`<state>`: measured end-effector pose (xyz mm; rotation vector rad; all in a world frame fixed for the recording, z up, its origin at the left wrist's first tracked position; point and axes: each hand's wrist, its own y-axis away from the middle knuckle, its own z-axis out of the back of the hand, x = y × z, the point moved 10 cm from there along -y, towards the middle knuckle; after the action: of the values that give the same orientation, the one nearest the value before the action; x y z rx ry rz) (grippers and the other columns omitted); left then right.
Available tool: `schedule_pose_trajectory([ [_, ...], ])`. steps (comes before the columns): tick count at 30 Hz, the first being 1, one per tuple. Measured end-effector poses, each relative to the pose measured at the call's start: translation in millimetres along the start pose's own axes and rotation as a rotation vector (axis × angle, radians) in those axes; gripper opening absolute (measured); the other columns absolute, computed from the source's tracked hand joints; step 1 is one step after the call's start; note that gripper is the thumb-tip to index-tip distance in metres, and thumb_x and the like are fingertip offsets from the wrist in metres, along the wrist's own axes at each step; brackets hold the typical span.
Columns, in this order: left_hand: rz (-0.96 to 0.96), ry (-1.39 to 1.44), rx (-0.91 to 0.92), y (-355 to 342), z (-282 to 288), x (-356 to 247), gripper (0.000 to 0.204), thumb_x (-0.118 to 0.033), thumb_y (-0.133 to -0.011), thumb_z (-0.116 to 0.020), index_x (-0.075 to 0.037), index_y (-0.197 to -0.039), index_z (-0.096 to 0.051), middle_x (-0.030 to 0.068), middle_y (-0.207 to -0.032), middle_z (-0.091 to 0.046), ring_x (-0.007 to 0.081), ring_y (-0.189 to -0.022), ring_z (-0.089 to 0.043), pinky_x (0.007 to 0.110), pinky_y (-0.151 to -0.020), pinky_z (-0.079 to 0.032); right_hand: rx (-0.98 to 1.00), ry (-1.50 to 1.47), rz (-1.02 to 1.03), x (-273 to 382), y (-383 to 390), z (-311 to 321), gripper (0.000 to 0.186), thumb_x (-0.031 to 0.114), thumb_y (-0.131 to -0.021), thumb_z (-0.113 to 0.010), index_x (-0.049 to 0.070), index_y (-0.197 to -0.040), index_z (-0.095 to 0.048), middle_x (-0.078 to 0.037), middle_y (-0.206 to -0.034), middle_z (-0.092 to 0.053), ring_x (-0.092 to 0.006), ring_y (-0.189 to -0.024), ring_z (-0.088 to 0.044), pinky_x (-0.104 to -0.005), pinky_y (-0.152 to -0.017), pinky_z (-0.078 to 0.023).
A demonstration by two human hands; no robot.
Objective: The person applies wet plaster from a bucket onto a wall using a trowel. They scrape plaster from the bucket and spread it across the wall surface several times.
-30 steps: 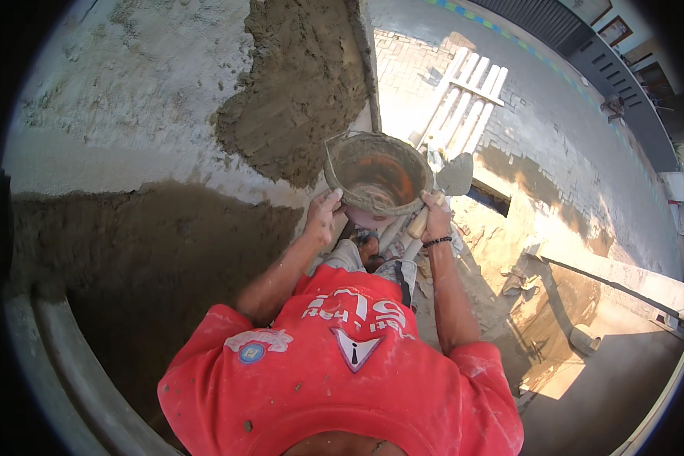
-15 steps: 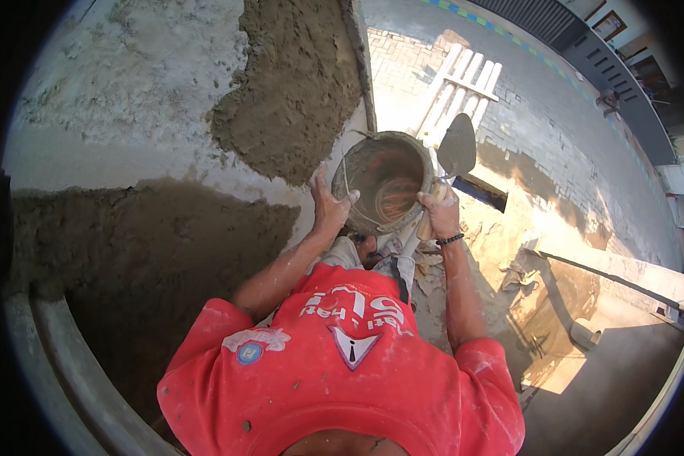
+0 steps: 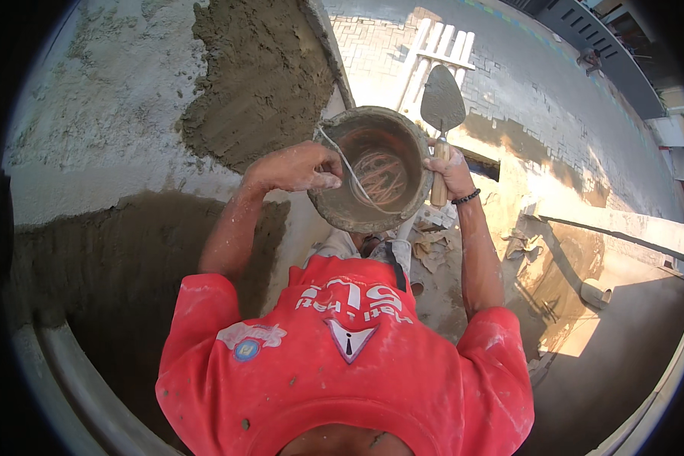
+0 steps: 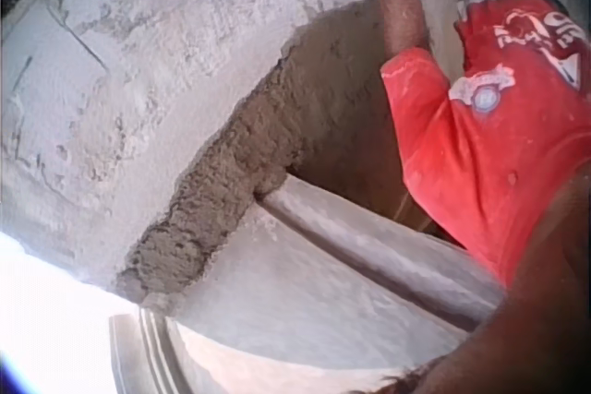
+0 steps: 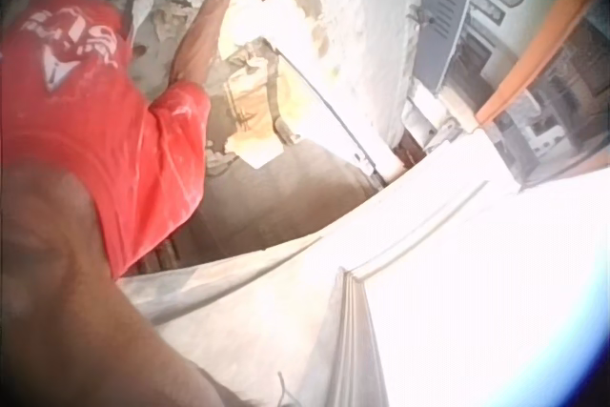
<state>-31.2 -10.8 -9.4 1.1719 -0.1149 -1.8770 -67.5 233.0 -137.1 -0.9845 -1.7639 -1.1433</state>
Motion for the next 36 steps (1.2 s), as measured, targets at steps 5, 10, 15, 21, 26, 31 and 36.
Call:
schedule_pose_trajectory([
  [5,-0.132,-0.162,-0.709,35,65,-6,0.062,-0.021,-0.074,-0.076,-0.002,-0.127,-0.051,0.0213,-0.117,-0.06,0.0318,-0.11,-0.058,0.04,-0.096,-0.043,0.025,0.037,-0.005,22,8,0,0.049,0.008,-0.073,-0.068,0.001,-0.119,-0.054,-0.003,-0.092,-0.056,-0.0107,-0.079,-0.057,-0.0256,-0.071,-0.05],
  [10,-0.159,-0.07,-0.401,-34,48,10,0.075,-0.02,-0.071,-0.078,-0.004,-0.136,-0.043,0.0214,-0.128,-0.054,0.0309,-0.122,-0.05,0.039,-0.104,-0.036,0.192,0.141,-0.007,39,2,-24,0.054,0.013,-0.068,-0.073,0.0,-0.117,-0.056,-0.004,-0.099,-0.058,-0.012,-0.085,-0.057,-0.0269,-0.079,-0.048],
  [15,-0.03,0.073,-0.086,-75,27,43,0.053,-0.026,-0.07,-0.078,0.0,-0.113,-0.061,0.0165,-0.104,-0.065,0.0247,-0.098,-0.06,0.036,-0.086,-0.046,0.262,0.295,-0.011,56,6,-46,0.048,0.014,-0.066,-0.07,0.004,-0.113,-0.06,-0.001,-0.094,-0.058,-0.0103,-0.083,-0.053,-0.0255,-0.078,-0.046],
  [21,-0.046,0.56,-0.238,-66,20,28,0.031,-0.026,-0.071,-0.075,-0.001,-0.085,-0.063,-0.0015,-0.071,-0.053,0.0101,-0.065,-0.048,0.027,-0.06,-0.04,-0.066,0.283,0.044,69,5,7,0.037,0.014,-0.079,-0.068,0.005,-0.113,-0.058,-0.002,-0.08,-0.057,-0.0105,-0.068,-0.055,-0.0262,-0.061,-0.05],
  [26,0.038,0.545,-0.619,-39,31,81,0.014,-0.006,-0.075,-0.07,0.002,-0.083,-0.063,0.0006,-0.073,-0.058,0.0094,-0.067,-0.05,0.028,-0.061,-0.042,-0.438,0.0,-0.108,39,63,65,0.026,0.027,-0.093,-0.056,0.012,-0.112,-0.049,-0.001,-0.066,-0.052,-0.0105,-0.048,-0.052,-0.026,-0.039,-0.047],
  [31,-0.015,0.722,-1.085,11,55,106,0.013,-0.005,-0.078,-0.069,0.0,-0.075,-0.057,-0.0019,-0.068,-0.051,0.0084,-0.064,-0.044,0.027,-0.059,-0.038,-0.367,-0.317,-0.343,-45,133,4,0.025,0.029,-0.096,-0.05,0.011,-0.113,-0.048,-0.004,-0.068,-0.052,-0.0131,-0.046,-0.05,-0.0291,-0.038,-0.046],
  [36,0.001,0.779,-1.408,44,58,100,0.019,-0.005,-0.08,-0.069,-0.003,-0.072,-0.051,-0.0037,-0.069,-0.048,0.0078,-0.065,-0.041,0.027,-0.06,-0.037,-0.198,-0.687,-0.366,-78,139,-89,0.025,0.029,-0.094,-0.052,0.01,-0.109,-0.048,-0.006,-0.071,-0.053,-0.0173,-0.05,-0.053,-0.0341,-0.041,-0.047],
])
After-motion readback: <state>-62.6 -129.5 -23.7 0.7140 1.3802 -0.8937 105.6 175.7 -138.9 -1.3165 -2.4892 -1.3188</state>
